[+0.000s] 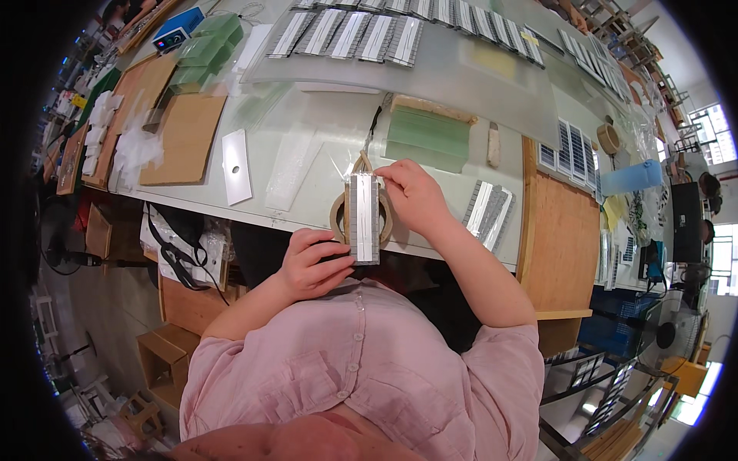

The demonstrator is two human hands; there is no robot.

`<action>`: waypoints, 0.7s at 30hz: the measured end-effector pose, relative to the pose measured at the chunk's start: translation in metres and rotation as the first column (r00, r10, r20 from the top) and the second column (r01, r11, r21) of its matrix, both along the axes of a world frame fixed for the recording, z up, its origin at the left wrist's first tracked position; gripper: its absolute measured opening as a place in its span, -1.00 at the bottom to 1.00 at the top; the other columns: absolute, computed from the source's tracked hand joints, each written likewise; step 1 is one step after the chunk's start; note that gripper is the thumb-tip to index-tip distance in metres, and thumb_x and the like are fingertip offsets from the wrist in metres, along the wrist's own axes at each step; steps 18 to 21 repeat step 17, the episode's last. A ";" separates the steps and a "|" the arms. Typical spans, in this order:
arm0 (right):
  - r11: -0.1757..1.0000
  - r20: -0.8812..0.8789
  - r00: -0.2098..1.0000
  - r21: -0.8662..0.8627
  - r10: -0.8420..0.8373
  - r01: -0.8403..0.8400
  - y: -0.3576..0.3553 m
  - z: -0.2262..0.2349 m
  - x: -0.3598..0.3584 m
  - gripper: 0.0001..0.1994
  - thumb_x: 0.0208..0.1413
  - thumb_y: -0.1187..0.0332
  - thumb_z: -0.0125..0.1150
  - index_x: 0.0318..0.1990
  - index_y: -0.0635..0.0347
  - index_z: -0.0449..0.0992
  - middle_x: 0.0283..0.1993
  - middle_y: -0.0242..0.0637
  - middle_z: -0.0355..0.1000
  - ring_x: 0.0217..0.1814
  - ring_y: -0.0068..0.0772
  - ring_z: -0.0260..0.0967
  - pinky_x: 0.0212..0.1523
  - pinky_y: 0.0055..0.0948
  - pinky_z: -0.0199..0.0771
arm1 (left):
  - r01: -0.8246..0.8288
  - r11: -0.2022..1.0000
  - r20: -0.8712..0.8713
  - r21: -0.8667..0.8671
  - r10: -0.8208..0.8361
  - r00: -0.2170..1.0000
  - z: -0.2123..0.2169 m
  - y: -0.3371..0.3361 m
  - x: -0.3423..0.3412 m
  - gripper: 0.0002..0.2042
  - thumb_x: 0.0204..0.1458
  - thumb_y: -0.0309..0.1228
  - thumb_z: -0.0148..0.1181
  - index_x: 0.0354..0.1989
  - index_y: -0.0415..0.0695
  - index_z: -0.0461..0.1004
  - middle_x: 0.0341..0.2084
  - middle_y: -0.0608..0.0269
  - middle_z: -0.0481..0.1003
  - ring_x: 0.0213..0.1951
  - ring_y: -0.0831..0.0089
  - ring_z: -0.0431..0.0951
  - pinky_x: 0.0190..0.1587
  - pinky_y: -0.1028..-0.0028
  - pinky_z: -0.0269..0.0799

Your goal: The person assembles small solar panels by placing solar cell strips, protective film, and backing sheets onto a jig, then sets the assembled panels onto a wooden board.

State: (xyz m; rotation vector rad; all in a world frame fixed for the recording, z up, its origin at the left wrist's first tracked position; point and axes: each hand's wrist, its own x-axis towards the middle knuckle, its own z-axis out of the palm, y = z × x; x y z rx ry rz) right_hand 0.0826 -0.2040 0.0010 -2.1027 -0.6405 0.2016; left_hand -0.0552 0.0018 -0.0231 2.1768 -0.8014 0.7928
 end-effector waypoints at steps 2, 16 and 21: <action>1.000 -0.003 1.000 0.013 -0.006 0.006 -0.002 0.000 0.001 -0.80 0.11 0.47 0.03 -0.14 0.18 0.53 -0.19 -0.21 0.41 -0.16 -0.20 0.41 -0.14 -0.39 0.42 | 0.008 0.999 0.017 0.046 -0.009 1.000 0.008 0.017 0.003 -0.67 -0.30 -0.42 0.40 -0.25 -0.01 0.55 -0.22 0.35 0.50 -0.15 0.27 0.47 -0.25 0.32 0.39; 0.998 -0.045 0.998 0.036 -0.049 0.051 -0.025 -0.010 -0.002 -0.80 0.14 0.49 0.03 -0.12 0.21 0.52 -0.19 -0.30 0.38 -0.27 -0.50 0.34 -0.26 -0.57 0.37 | -0.306 0.873 -0.533 0.380 0.477 0.699 0.036 0.172 0.034 -0.78 -0.17 -0.41 0.35 -0.35 -0.22 0.53 -0.27 0.16 0.49 -0.31 0.24 0.51 -0.29 0.42 0.48; 0.998 -0.046 0.998 0.032 -0.047 0.048 -0.026 -0.011 -0.002 -0.80 0.14 0.49 0.03 -0.11 0.22 0.52 -0.18 -0.29 0.39 -0.27 -0.51 0.34 -0.25 -0.56 0.37 | -0.305 0.874 -0.536 0.379 0.476 0.697 0.035 0.171 0.033 -0.78 -0.17 -0.41 0.35 -0.35 -0.22 0.53 -0.27 0.16 0.49 -0.31 0.24 0.51 -0.29 0.42 0.48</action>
